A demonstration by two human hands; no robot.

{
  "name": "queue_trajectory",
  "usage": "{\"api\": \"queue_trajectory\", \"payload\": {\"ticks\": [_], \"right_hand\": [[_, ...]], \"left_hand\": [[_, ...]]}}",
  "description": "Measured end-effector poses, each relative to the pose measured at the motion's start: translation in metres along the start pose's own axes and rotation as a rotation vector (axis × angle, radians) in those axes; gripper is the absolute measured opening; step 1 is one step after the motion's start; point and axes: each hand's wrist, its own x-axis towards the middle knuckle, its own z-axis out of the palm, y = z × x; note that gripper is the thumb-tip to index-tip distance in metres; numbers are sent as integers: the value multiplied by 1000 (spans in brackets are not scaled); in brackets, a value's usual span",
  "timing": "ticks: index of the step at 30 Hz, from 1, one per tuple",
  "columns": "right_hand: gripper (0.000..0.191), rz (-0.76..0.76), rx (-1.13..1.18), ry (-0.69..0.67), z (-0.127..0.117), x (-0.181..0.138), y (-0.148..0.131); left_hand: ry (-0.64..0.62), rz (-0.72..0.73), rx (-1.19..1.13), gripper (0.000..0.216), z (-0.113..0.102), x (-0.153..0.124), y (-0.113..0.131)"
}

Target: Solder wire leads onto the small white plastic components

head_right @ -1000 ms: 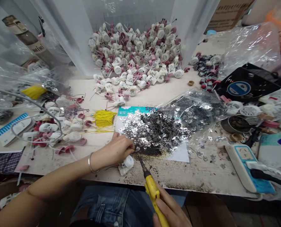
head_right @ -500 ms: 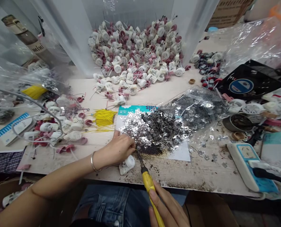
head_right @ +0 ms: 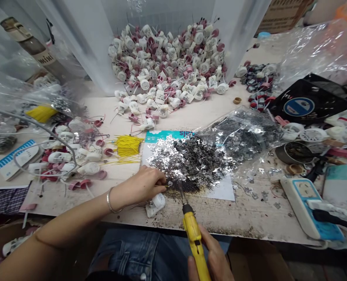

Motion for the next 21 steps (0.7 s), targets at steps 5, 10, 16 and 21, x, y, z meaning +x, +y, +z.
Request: {"api": "queue_trajectory", "payload": {"ticks": [5, 10, 16, 21], "right_hand": [[13, -74, 37, -3, 28, 13, 10], [26, -61, 64, 65, 51, 31, -3], [23, -168, 146, -102, 61, 34, -9], [15, -251, 76, -172, 76, 37, -2]], "left_hand": [[80, 55, -17, 16, -7, -17, 3], [190, 308, -437, 9, 9, -31, 16], [594, 226, -722, 15, 17, -40, 0], [746, 290, -182, 14, 6, -66, -38]]}}
